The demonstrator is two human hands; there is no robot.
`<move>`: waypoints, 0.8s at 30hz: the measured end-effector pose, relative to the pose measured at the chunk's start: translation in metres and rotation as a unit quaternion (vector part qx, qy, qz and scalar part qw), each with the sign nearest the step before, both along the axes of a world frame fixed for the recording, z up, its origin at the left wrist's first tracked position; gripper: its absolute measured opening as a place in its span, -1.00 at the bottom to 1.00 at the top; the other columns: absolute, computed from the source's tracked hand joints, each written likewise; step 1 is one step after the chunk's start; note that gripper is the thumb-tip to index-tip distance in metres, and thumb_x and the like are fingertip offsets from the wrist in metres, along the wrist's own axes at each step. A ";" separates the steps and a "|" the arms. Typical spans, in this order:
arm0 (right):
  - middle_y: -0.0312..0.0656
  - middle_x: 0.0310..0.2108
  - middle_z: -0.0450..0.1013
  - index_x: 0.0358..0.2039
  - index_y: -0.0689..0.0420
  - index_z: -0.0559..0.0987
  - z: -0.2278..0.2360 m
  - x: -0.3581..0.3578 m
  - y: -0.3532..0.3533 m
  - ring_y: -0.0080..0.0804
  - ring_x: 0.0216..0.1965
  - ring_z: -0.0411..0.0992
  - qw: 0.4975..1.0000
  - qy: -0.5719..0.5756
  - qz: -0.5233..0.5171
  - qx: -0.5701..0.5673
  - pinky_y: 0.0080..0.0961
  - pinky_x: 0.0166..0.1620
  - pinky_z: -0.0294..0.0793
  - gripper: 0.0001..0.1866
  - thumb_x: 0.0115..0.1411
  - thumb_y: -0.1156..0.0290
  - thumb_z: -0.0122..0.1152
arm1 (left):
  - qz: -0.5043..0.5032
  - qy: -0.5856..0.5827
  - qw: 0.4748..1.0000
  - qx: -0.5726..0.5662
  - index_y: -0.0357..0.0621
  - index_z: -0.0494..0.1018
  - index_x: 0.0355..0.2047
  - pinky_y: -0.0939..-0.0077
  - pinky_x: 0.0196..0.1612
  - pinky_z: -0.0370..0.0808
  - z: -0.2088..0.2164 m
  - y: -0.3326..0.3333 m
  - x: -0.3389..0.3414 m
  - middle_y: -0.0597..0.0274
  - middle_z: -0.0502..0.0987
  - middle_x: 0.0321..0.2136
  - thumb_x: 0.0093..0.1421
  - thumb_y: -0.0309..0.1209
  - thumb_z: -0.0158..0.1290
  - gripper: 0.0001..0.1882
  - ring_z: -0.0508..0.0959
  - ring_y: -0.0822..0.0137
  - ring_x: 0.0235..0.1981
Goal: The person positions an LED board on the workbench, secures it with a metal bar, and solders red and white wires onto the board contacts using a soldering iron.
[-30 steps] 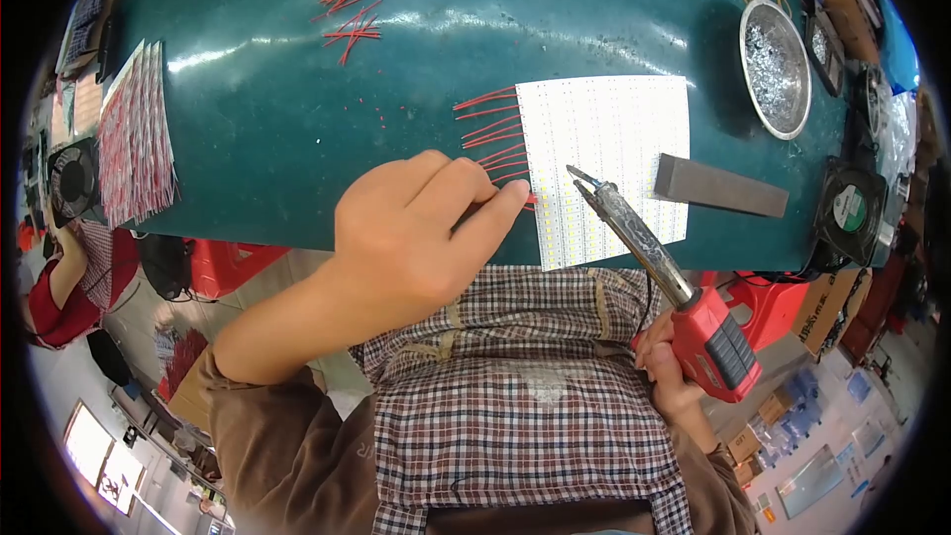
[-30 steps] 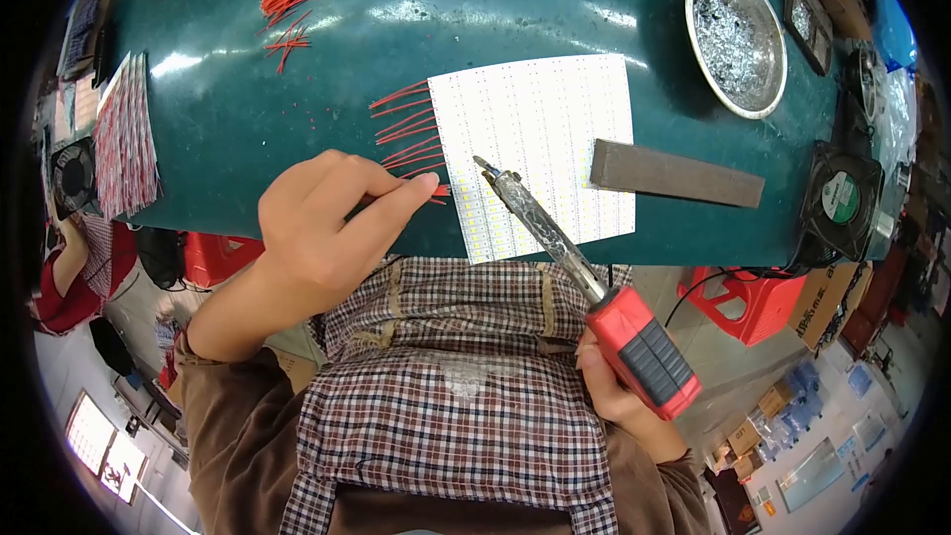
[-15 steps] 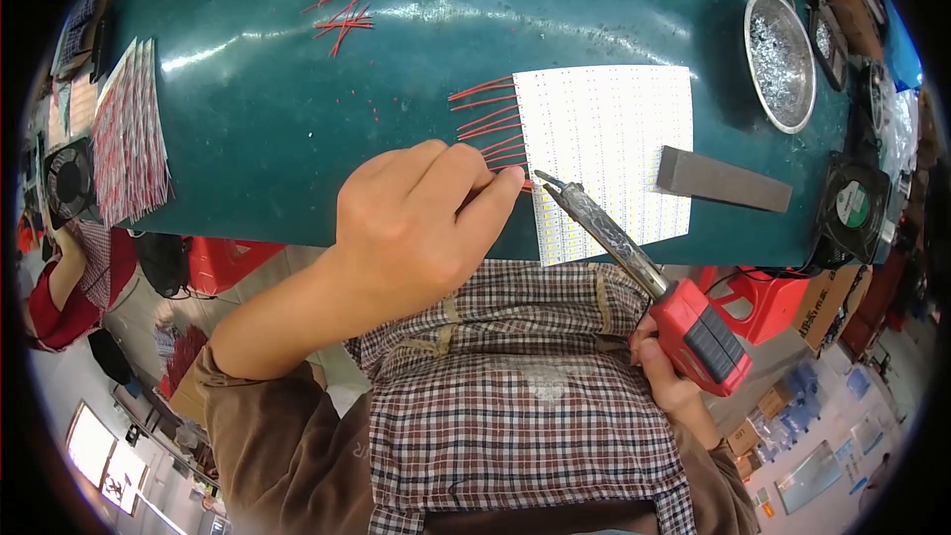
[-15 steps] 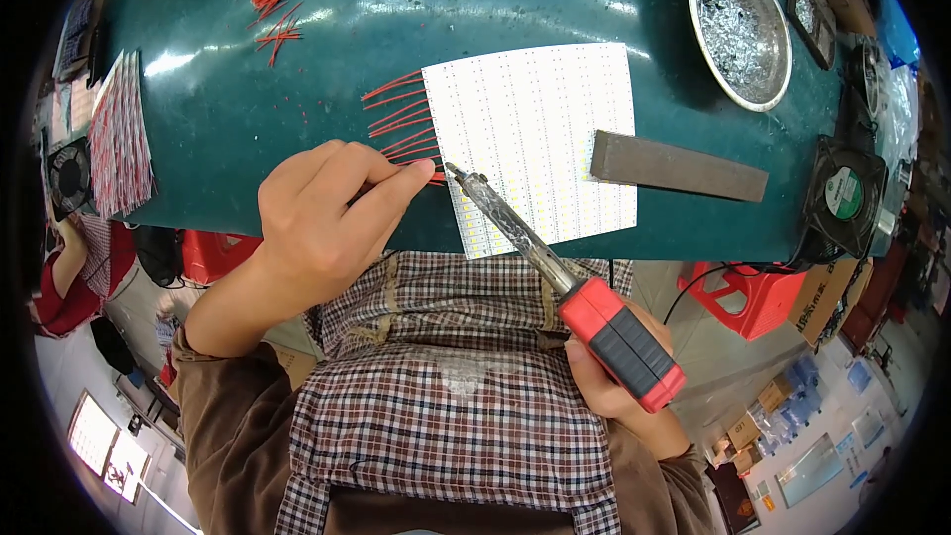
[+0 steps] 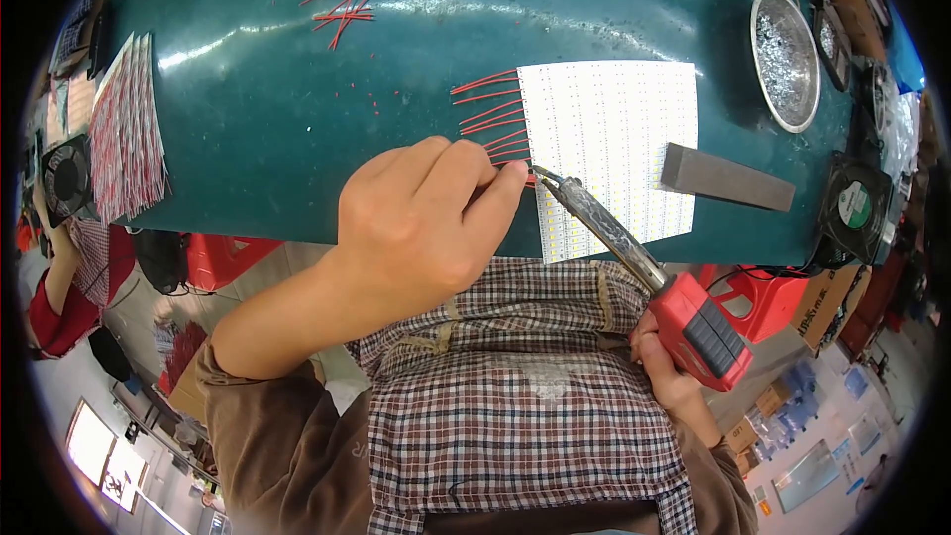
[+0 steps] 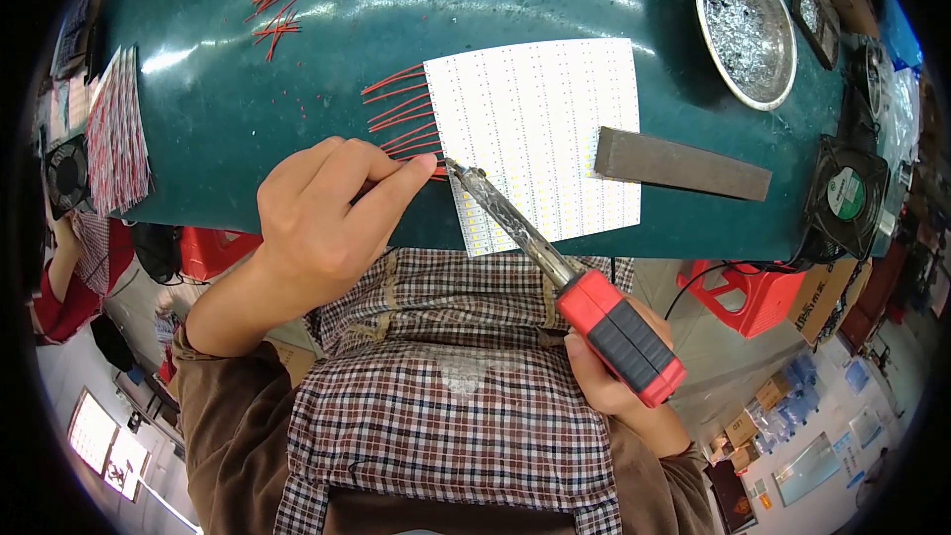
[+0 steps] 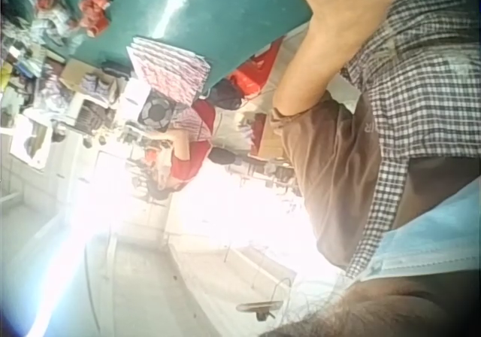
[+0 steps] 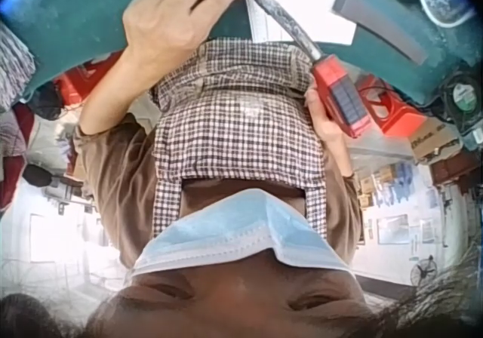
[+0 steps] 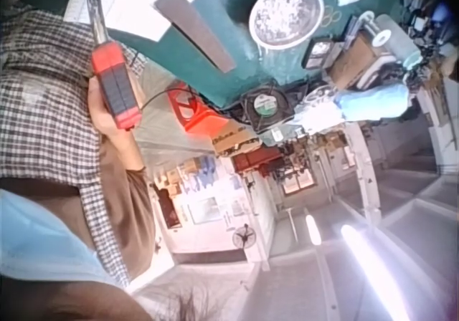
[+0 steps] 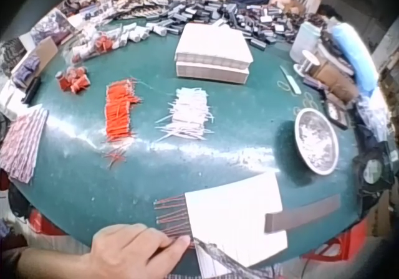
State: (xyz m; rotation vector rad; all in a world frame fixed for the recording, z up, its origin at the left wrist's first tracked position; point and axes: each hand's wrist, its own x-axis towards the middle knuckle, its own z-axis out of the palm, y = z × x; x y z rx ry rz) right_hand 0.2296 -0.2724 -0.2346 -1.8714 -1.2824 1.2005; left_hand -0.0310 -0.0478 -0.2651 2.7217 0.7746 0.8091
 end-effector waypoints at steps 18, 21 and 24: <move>-0.08 -0.37 0.58 -0.23 0.21 0.67 0.003 0.002 -0.009 -0.14 -0.40 0.58 1.000 0.014 -0.023 -0.014 -0.33 -0.31 0.55 -0.82 0.18 0.42 0.41 | 0.004 0.015 1.000 -0.013 -0.21 0.72 -0.21 0.51 -0.57 0.36 0.006 0.000 0.001 0.35 0.49 -0.48 -0.09 -0.56 0.33 -0.66 0.49 0.40 -0.52; -0.09 -0.38 0.58 -0.25 0.21 0.67 0.006 -0.001 -0.006 -0.17 -0.42 0.58 0.999 0.024 -0.045 -0.015 -0.34 -0.32 0.55 -0.83 0.18 0.42 0.40 | 0.001 -0.013 1.000 -0.016 -0.19 0.72 -0.22 0.50 -0.56 0.36 0.004 -0.002 0.002 0.34 0.52 -0.46 -0.09 -0.56 0.32 -0.66 0.50 0.39 -0.52; -0.10 -0.39 0.58 -0.26 0.21 0.67 0.009 -0.002 -0.005 -0.18 -0.43 0.58 0.998 0.024 -0.054 -0.022 -0.35 -0.33 0.54 -0.84 0.18 0.42 0.40 | -0.005 -0.019 1.000 -0.012 -0.19 0.72 -0.21 0.50 -0.56 0.36 0.004 -0.003 0.001 0.34 0.52 -0.47 -0.11 -0.56 0.31 -0.64 0.50 0.38 -0.52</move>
